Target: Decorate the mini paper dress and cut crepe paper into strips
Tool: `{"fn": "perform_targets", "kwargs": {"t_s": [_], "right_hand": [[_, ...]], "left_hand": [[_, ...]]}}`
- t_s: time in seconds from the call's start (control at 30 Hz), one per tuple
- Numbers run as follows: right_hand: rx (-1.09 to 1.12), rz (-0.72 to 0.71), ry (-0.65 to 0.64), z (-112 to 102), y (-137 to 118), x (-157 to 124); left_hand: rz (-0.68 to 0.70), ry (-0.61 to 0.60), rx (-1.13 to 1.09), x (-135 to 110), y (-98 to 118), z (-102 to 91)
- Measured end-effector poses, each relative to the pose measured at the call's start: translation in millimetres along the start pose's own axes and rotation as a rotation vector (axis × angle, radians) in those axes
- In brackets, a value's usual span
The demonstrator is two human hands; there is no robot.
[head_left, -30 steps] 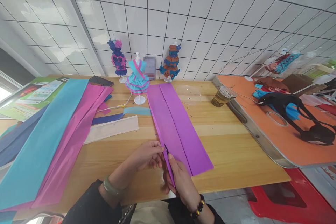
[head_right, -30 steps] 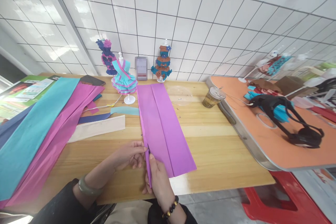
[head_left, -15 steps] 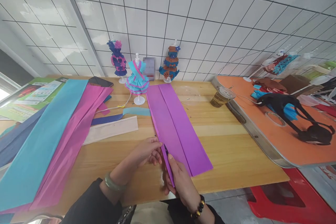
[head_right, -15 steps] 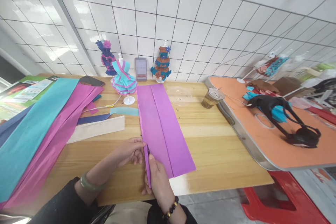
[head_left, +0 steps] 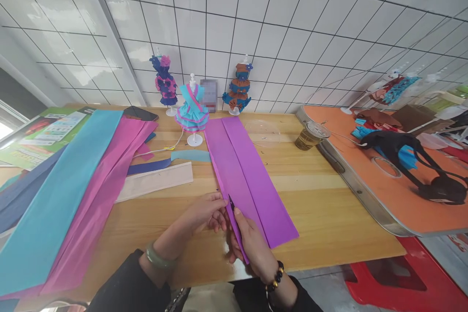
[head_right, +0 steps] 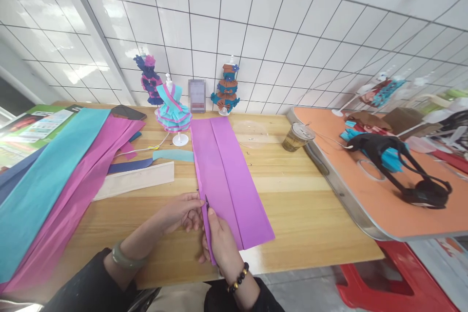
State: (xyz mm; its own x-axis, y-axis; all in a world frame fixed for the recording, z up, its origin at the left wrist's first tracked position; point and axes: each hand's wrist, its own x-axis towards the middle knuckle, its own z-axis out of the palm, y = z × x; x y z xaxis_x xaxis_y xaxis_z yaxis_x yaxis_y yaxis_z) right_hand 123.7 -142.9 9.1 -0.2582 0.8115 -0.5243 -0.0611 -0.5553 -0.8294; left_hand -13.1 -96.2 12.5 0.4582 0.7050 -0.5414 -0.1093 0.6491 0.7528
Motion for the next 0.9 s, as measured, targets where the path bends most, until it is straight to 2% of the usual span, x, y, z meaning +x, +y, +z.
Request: {"fn": "perform_targets", "kwargs": {"t_s": [0.63,0.9], "right_hand": [[-0.043,-0.009,0.023,-1,4,3],[-0.064,-0.006,0.045,-1,4,3]], "left_hand": [[0.020,-0.006,-0.005,3,-4,-2.7],[-0.018,0.016,-0.038,2,6,-7.5]]}}
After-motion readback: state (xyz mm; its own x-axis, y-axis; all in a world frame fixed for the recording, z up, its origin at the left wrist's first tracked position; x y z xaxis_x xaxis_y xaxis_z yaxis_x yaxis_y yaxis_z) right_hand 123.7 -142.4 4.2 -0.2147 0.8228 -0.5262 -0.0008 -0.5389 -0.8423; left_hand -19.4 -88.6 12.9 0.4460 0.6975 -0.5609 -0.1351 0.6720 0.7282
